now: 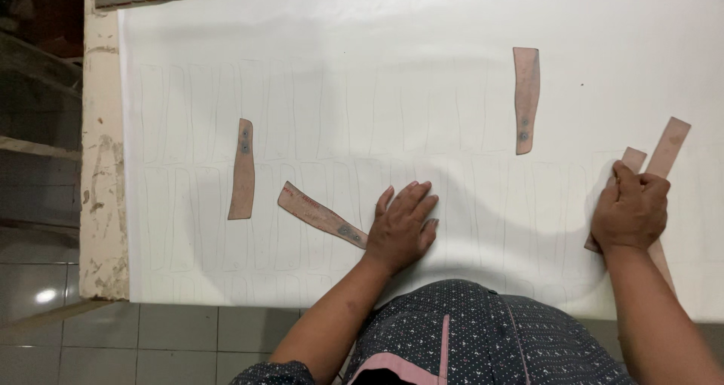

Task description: The person uses a pencil and several curved wooden templates to trace repeating shapes onto a large white sheet of paper. They repeatedly position the templates, trace their outlines, and reposition them to create a grid of identical patterns.

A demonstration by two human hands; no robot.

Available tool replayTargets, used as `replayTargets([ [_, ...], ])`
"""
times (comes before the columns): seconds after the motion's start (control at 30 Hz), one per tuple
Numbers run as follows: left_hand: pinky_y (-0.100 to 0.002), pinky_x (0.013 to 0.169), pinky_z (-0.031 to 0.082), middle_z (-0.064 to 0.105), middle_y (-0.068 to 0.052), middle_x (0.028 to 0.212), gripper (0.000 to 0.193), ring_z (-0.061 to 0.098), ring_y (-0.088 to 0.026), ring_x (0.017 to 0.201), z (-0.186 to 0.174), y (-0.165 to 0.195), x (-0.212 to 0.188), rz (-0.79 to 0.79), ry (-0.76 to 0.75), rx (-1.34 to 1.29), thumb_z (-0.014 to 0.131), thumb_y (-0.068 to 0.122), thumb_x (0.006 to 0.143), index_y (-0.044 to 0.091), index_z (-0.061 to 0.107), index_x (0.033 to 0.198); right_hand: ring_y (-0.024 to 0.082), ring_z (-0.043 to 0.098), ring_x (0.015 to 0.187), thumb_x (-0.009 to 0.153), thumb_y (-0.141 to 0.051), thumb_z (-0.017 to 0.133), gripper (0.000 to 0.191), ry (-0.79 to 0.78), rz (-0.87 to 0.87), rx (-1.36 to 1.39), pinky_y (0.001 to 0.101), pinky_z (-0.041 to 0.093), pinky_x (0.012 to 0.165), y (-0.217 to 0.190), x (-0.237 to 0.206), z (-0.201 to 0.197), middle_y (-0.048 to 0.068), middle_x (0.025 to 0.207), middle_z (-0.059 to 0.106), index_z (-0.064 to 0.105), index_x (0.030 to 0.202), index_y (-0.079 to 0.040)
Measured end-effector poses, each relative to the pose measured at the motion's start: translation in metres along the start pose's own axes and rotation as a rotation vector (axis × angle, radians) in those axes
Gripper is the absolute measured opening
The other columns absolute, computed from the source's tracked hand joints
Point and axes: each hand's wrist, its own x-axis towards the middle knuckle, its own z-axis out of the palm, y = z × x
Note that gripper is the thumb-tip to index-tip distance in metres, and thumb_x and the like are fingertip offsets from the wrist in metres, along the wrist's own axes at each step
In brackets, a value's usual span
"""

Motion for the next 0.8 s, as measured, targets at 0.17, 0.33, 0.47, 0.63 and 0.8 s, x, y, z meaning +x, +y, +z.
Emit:
replayTargets([
  [0.17,-0.046,0.105,0.037,0.049,-0.011,0.146,0.059,0.056,-0.029,0.120,0.004,0.008,0.029,-0.055,0.086,0.010,0.067,0.030,0.087,0.009,0.057,0.141,0.030,0.060,0.106,0.109,-0.021,0.063,0.019,0.027,0.012,0.023,0.0458,0.053,0.093,-0.002,-0.001,-0.013,0.012,0.121,0.053,0.070,0.127,-0.019],
  [0.33,-0.044,0.092,0.045,0.048,-0.011,0.151,0.057,0.058,-0.026,0.108,0.009,0.013,0.064,-0.183,0.194,0.017,0.067,0.034,0.093,0.013,0.055,0.145,0.031,0.060,0.109,0.112,-0.025,0.064,0.019,0.018,0.007,0.064,0.0467,0.052,0.093,0.005,0.000,-0.017,0.013,0.121,0.053,0.070,0.128,-0.018],
  [0.47,-0.041,0.087,0.047,0.043,-0.002,0.161,0.053,0.057,-0.023,0.093,0.013,0.028,0.072,-0.220,0.036,0.135,0.061,0.039,0.096,0.024,0.055,0.147,0.032,0.060,0.107,0.108,-0.025,0.064,0.025,-0.002,0.024,0.093,0.0472,0.053,0.091,0.018,0.003,-0.014,0.013,0.124,0.053,0.071,0.131,-0.017],
  [0.63,-0.038,0.088,0.046,0.042,0.002,0.161,0.052,0.057,-0.020,0.097,0.018,0.037,0.077,-0.247,0.035,0.253,0.056,0.045,0.097,0.026,0.056,0.146,0.031,0.060,0.106,0.105,-0.025,0.063,0.033,0.001,-0.015,0.069,0.0458,0.054,0.090,0.036,0.004,-0.009,0.012,0.124,0.052,0.070,0.137,-0.018],
  [0.8,-0.038,0.089,0.046,0.041,0.004,0.161,0.053,0.057,-0.020,0.098,0.021,0.040,0.079,-0.273,0.015,0.257,0.055,0.044,0.095,0.027,0.056,0.145,0.030,0.061,0.102,0.108,-0.026,0.061,0.036,-0.099,-0.031,0.128,0.0445,0.056,0.083,0.049,0.003,-0.010,0.013,0.125,0.051,0.066,0.141,-0.015],
])
